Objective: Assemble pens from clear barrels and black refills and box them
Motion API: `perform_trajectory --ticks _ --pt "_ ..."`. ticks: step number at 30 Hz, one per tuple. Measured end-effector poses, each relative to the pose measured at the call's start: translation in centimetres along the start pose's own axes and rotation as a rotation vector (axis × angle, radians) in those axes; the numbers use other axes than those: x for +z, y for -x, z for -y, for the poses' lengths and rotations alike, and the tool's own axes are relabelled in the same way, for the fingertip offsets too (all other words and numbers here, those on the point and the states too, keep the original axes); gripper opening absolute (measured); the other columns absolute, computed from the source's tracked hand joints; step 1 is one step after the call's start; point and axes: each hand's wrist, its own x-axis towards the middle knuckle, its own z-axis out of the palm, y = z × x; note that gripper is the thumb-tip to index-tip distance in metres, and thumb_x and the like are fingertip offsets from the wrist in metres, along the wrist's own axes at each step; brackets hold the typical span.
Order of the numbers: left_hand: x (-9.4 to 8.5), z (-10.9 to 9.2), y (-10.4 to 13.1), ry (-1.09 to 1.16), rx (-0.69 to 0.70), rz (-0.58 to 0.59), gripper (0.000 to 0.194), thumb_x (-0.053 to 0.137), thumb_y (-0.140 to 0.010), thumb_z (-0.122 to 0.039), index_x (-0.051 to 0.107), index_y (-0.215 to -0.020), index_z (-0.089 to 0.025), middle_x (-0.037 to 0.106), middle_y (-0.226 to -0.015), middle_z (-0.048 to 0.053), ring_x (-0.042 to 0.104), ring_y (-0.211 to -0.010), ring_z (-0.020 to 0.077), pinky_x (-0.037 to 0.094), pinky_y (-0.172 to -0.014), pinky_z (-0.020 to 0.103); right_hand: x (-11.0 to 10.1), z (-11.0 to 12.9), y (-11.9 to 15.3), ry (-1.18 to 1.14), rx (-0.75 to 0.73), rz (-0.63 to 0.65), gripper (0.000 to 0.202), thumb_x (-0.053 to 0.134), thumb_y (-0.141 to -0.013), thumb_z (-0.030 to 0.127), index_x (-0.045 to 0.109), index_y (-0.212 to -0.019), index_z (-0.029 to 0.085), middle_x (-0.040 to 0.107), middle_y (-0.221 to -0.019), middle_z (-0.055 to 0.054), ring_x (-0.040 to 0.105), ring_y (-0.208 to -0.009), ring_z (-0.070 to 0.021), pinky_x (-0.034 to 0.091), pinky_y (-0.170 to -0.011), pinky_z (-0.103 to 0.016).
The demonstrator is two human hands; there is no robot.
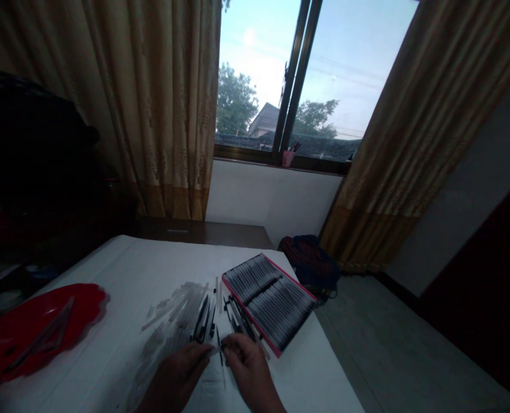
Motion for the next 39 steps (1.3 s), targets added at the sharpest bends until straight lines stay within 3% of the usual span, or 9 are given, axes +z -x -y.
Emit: perform_trajectory --ticks 7,14,18,20,23,27,34,36,39 --pt "-0.2 0.0 -0.2 -0.045 -0.006 0.038 0.023 0.047 -0.089 -0.023 0.063 -0.105 -0.029 0.070 -0.090 0.000 0.068 -0.079 0.0143 0.052 -0.069 0.020 -0.7 1.1 0.2 0.350 -0.147 0.082 0.019 0.047 -0.086 0.027 0.064 -0.086 0.018 0.066 -0.081 -0.005 0.061 -0.074 -0.0170 0.044 -0.067 -0.025" --pt "0.0 -0.2 0.2 -0.075 0.018 0.059 0.022 0.049 -0.088 -0.025 0.063 -0.103 -0.032 0.069 -0.089 -0.002 0.068 -0.078 0.0136 0.051 -0.068 0.020 -0.1 0.4 -0.1 0.676 -0.163 0.063 0.040 0.037 -0.091 0.035 0.056 -0.061 0.019 0.060 -0.058 -0.003 0.056 -0.056 -0.0146 0.034 -0.055 -0.024" --pt "0.2 0.2 0.2 -0.047 0.032 0.041 0.021 0.049 -0.088 -0.024 0.063 -0.102 -0.031 0.069 -0.089 -0.002 0.068 -0.078 0.0129 0.051 -0.068 0.018 0.3 -0.1 0.0 0.501 -0.084 0.059 0.049 0.031 -0.093 0.039 0.056 -0.056 0.019 0.057 -0.053 -0.001 0.056 -0.053 -0.0133 0.036 -0.054 -0.023" --pt "0.1 0.3 0.2 -0.041 0.012 0.047 0.022 0.048 -0.088 -0.023 0.063 -0.102 -0.030 0.070 -0.089 -0.001 0.068 -0.077 0.0132 0.051 -0.068 0.018 0.2 -0.2 0.2 0.357 -0.069 0.069 0.040 0.033 -0.092 0.040 0.062 -0.074 0.018 0.062 -0.065 -0.002 0.057 -0.057 -0.0133 0.039 -0.056 -0.022" --pt "-0.4 0.1 0.1 -0.039 -0.022 0.063 0.023 0.048 -0.088 -0.022 0.064 -0.101 -0.029 0.070 -0.088 0.000 0.068 -0.077 0.0141 0.051 -0.069 0.020 0.0 -0.3 0.6 0.202 -0.075 0.087 0.028 0.044 -0.088 0.039 0.059 -0.100 0.018 0.064 -0.084 -0.004 0.059 -0.066 -0.0150 0.043 -0.059 -0.023" --pt "-0.6 -0.1 -0.1 -0.018 -0.023 0.066 0.022 0.047 -0.088 -0.023 0.065 -0.100 -0.029 0.070 -0.089 0.000 0.067 -0.079 0.0143 0.051 -0.070 0.020 0.0 -0.1 0.4 0.237 -0.094 0.047 0.024 0.047 -0.087 0.038 0.060 -0.084 0.018 0.060 -0.075 -0.002 0.056 -0.068 -0.0153 0.042 -0.061 -0.023" --pt "0.1 0.1 0.1 -0.031 0.003 0.045 0.021 0.050 -0.086 -0.023 0.065 -0.100 -0.031 0.070 -0.089 -0.002 0.068 -0.077 0.0135 0.051 -0.068 0.018 0.4 0.0 -0.1 0.400 -0.012 0.019 0.050 0.036 -0.089 0.047 0.051 -0.051 0.019 0.050 -0.047 0.002 0.050 -0.050 -0.0121 0.035 -0.052 -0.023" --pt "0.0 0.2 0.2 -0.025 0.000 0.048 0.021 0.050 -0.087 -0.023 0.065 -0.100 -0.031 0.070 -0.089 -0.002 0.068 -0.077 0.0130 0.050 -0.068 0.018 0.3 -0.1 0.1 0.322 -0.019 0.032 0.045 0.036 -0.090 0.047 0.057 -0.062 0.018 0.055 -0.055 0.001 0.052 -0.053 -0.0128 0.037 -0.053 -0.023" --pt "-0.2 0.4 0.2 -0.020 0.002 0.047 0.021 0.049 -0.087 -0.022 0.065 -0.099 -0.030 0.070 -0.088 -0.001 0.068 -0.077 0.0130 0.050 -0.068 0.018 -0.1 -0.3 0.5 0.172 -0.051 0.066 0.028 0.046 -0.087 0.042 0.059 -0.095 0.018 0.063 -0.079 -0.003 0.057 -0.064 -0.0144 0.041 -0.056 -0.022"
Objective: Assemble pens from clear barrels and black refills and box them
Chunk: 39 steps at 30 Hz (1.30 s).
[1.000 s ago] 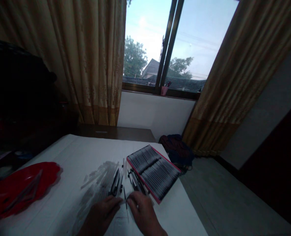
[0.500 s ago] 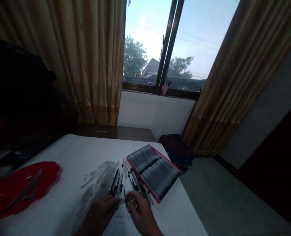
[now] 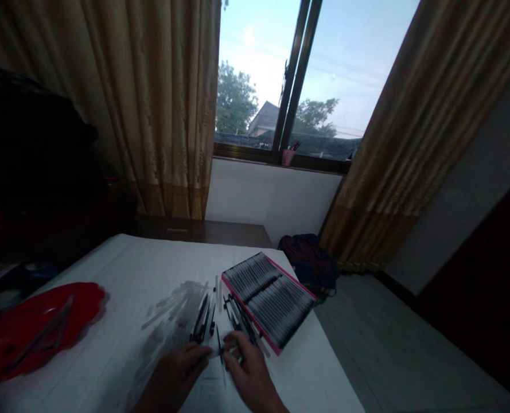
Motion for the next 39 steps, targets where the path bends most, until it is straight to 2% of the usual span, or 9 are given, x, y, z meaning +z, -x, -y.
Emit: perform_trajectory --ticks 2,5,10,15,24,29,31,35,39 --pt "-0.1 0.0 0.0 0.001 0.001 0.002 0.021 0.049 -0.087 -0.022 0.065 -0.099 -0.029 0.070 -0.087 -0.001 0.068 -0.077 0.0131 0.050 -0.068 0.018 -0.1 0.0 0.1 -0.032 -0.010 0.016 0.023 0.051 -0.084 0.037 0.058 -0.096 0.019 0.062 -0.081 -0.002 0.058 -0.067 -0.0148 0.042 -0.058 -0.023" --pt "-0.1 -0.2 -0.1 -0.009 -0.007 0.015 0.021 0.050 -0.087 -0.022 0.064 -0.099 -0.030 0.070 -0.088 -0.001 0.068 -0.077 0.0134 0.050 -0.068 0.018 0.1 0.1 0.0 0.013 -0.004 0.001 0.018 0.050 -0.084 0.034 0.058 -0.078 0.019 0.058 -0.069 0.001 0.056 -0.064 -0.0142 0.042 -0.059 -0.023" --pt "0.0 -0.4 -0.2 -0.033 -0.012 0.028 0.019 0.049 -0.087 -0.024 0.065 -0.097 -0.030 0.070 -0.086 -0.002 0.068 -0.076 0.0139 0.050 -0.067 0.019 0.3 0.3 -0.1 0.108 0.061 -0.004 0.039 0.040 -0.090 0.040 0.055 -0.060 0.018 0.054 -0.056 0.001 0.053 -0.054 -0.0128 0.037 -0.054 -0.023" --pt "0.0 -0.2 -0.2 -0.024 -0.016 0.030 0.021 0.049 -0.087 -0.023 0.065 -0.099 -0.030 0.070 -0.088 -0.001 0.068 -0.077 0.0138 0.050 -0.068 0.019 -0.2 -0.1 0.3 0.061 -0.010 0.022 0.019 0.051 -0.084 0.035 0.059 -0.092 0.020 0.063 -0.081 -0.002 0.057 -0.069 -0.0147 0.041 -0.058 -0.022" --pt "0.3 0.0 -0.1 -0.007 -0.017 0.001 0.021 0.054 -0.082 -0.021 0.067 -0.095 -0.031 0.070 -0.086 -0.003 0.068 -0.074 0.0125 0.050 -0.065 0.017 0.7 -0.4 0.1 0.065 0.060 0.035 0.028 0.044 -0.087 0.036 0.053 -0.067 0.019 0.054 -0.060 0.002 0.053 -0.058 -0.0129 0.039 -0.053 -0.022" --pt "-0.6 0.4 0.2 0.021 -0.099 0.006 0.030 0.060 -0.079 -0.028 0.063 -0.108 -0.030 0.073 -0.095 -0.001 0.068 -0.078 0.0145 0.050 -0.070 0.020 0.2 -0.4 0.1 0.041 0.043 -0.024 0.033 0.043 -0.087 0.042 0.053 -0.066 0.019 0.054 -0.060 0.002 0.051 -0.056 -0.0130 0.038 -0.053 -0.023" --pt "-1.2 0.5 0.3 -0.002 -0.160 0.030 0.022 0.052 -0.085 -0.035 0.066 -0.099 -0.028 0.074 -0.091 -0.001 0.068 -0.078 0.0148 0.049 -0.069 0.021 0.0 -0.6 0.1 0.019 0.035 -0.058 0.034 0.044 -0.086 0.044 0.054 -0.067 0.019 0.054 -0.061 0.001 0.051 -0.057 -0.0132 0.038 -0.053 -0.023" --pt "-2.1 0.7 0.4 -0.062 -0.232 0.104 0.031 0.042 -0.089 -0.035 0.066 -0.074 -0.024 0.071 -0.072 -0.003 0.065 -0.068 0.0130 0.044 -0.060 0.019 0.0 -1.2 0.0 -0.024 0.053 -0.062 0.037 0.045 -0.085 0.049 0.054 -0.066 0.019 0.053 -0.061 0.001 0.051 -0.056 -0.0132 0.039 -0.051 -0.023" --pt "-2.3 0.9 0.6 -0.001 -0.254 0.080 0.025 0.046 -0.087 -0.036 0.065 -0.077 -0.023 0.070 -0.074 -0.004 0.064 -0.070 0.0123 0.042 -0.062 0.019 0.3 -1.5 0.3 -0.088 0.092 -0.032 0.040 0.044 -0.085 0.052 0.056 -0.069 0.018 0.055 -0.062 0.000 0.053 -0.056 -0.0138 0.042 -0.051 -0.023"
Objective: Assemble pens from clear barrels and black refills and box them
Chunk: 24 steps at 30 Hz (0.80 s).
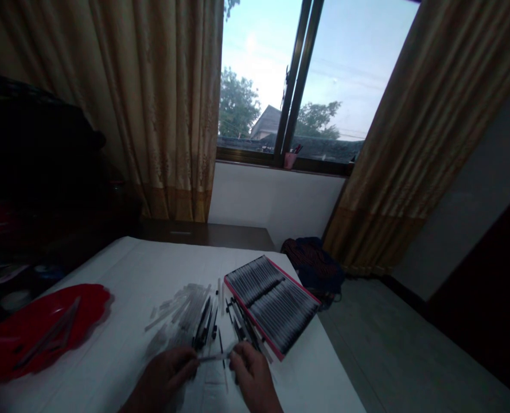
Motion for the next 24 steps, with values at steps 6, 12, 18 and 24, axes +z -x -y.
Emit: perform_trajectory --ticks 6,12,18,24 --pt "0.4 -0.1 0.3 -0.012 0.024 0.022 0.015 0.054 -0.082 -0.032 0.065 -0.080 -0.023 0.069 -0.078 -0.004 0.063 -0.071 0.0122 0.041 -0.064 0.019 0.8 0.3 0.5 0.143 -0.124 0.102 0.047 0.058 -0.079 0.041 0.054 -0.123 0.025 0.064 -0.110 -0.009 0.060 -0.095 -0.0225 0.047 -0.080 -0.031" --pt "-1.0 0.7 0.0 -0.045 0.025 0.021 0.015 0.056 -0.080 -0.035 0.067 -0.081 -0.024 0.070 -0.080 -0.004 0.062 -0.073 0.0130 0.042 -0.065 0.020 3.1 -1.0 -0.3 0.334 -0.242 0.221 0.027 0.050 -0.085 0.040 0.069 -0.096 0.025 0.070 -0.084 -0.007 0.065 -0.078 -0.0206 0.047 -0.071 -0.027" --pt "-6.3 6.6 -1.6 -0.149 -0.236 -0.135 0.024 0.044 -0.085 -0.035 0.065 -0.088 -0.024 0.070 -0.088 -0.002 0.063 -0.082 0.0150 0.044 -0.070 0.022 2.3 -4.8 -0.9 0.120 -0.027 -0.165 0.061 0.036 -0.084 0.064 0.065 -0.107 0.016 0.069 -0.075 -0.007 0.064 -0.071 -0.0206 0.049 -0.069 -0.027" --pt "-7.7 10.3 -4.0 -0.263 -0.417 -0.159 0.031 0.040 -0.085 -0.031 0.060 -0.108 -0.024 0.065 -0.111 0.002 0.062 -0.095 0.0149 0.044 -0.077 0.021 2.6 -7.6 -1.1 0.146 -0.021 -0.297 0.060 0.035 -0.085 0.061 0.064 -0.106 0.013 0.069 -0.073 -0.007 0.065 -0.068 -0.0197 0.050 -0.065 -0.025"
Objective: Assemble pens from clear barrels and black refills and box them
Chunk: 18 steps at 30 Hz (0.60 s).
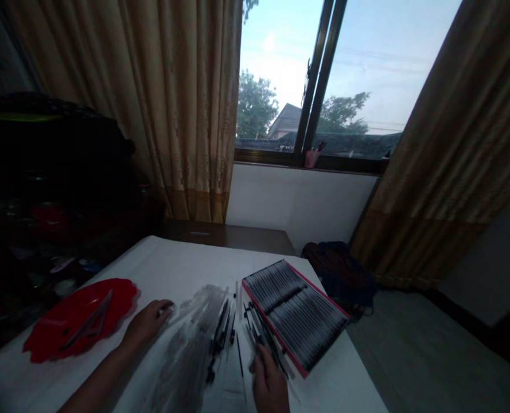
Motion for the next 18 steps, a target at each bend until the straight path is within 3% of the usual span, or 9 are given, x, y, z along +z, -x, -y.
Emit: perform_trajectory --ticks 3,6,10,14,18 --pt "0.8 0.0 -1.1 -0.053 -0.069 0.021 0.032 0.045 -0.082 -0.034 0.061 -0.106 -0.021 0.067 -0.104 0.007 0.063 -0.092 0.0198 0.045 -0.071 0.025 0.6 -0.1 0.5 0.003 -0.041 -0.038 0.056 0.036 -0.086 0.059 0.066 -0.104 0.016 0.070 -0.071 -0.007 0.065 -0.066 -0.0196 0.050 -0.065 -0.025" --pt "1.3 -0.4 -2.0 -0.096 -0.119 0.031 0.029 0.049 -0.078 -0.041 0.064 -0.093 -0.021 0.068 -0.097 0.008 0.064 -0.089 0.0234 0.044 -0.066 0.027 0.7 0.1 0.9 0.018 -0.073 -0.043 0.055 0.035 -0.087 0.058 0.066 -0.104 0.016 0.070 -0.071 -0.006 0.065 -0.065 -0.0194 0.051 -0.065 -0.025" --pt "1.8 -1.0 -2.7 -0.091 -0.153 0.037 0.016 0.054 -0.073 -0.035 0.063 -0.078 -0.022 0.069 -0.088 0.007 0.064 -0.083 0.0229 0.042 -0.063 0.026 0.8 0.2 1.0 0.049 -0.103 -0.024 0.057 0.034 -0.087 0.060 0.067 -0.104 0.017 0.073 -0.081 -0.009 0.068 -0.070 -0.0199 0.052 -0.067 -0.025" --pt "2.0 -0.8 -2.5 0.009 -0.126 0.008 0.011 0.051 -0.075 -0.029 0.059 -0.076 -0.022 0.068 -0.082 0.004 0.063 -0.076 0.0201 0.041 -0.060 0.025 0.9 0.1 1.1 0.087 -0.133 -0.046 0.058 0.033 -0.087 0.060 0.069 -0.102 0.018 0.073 -0.092 -0.011 0.069 -0.080 -0.0219 0.053 -0.075 -0.027" --pt "2.2 -0.2 -0.8 0.195 -0.023 -0.024 0.017 0.045 -0.081 -0.036 0.056 -0.084 -0.023 0.066 -0.077 -0.002 0.062 -0.073 0.0153 0.043 -0.062 0.021 0.7 0.1 1.1 0.107 -0.184 -0.043 0.054 0.034 -0.087 0.060 0.070 -0.101 0.021 0.073 -0.096 -0.010 0.069 -0.084 -0.0222 0.053 -0.078 -0.028"
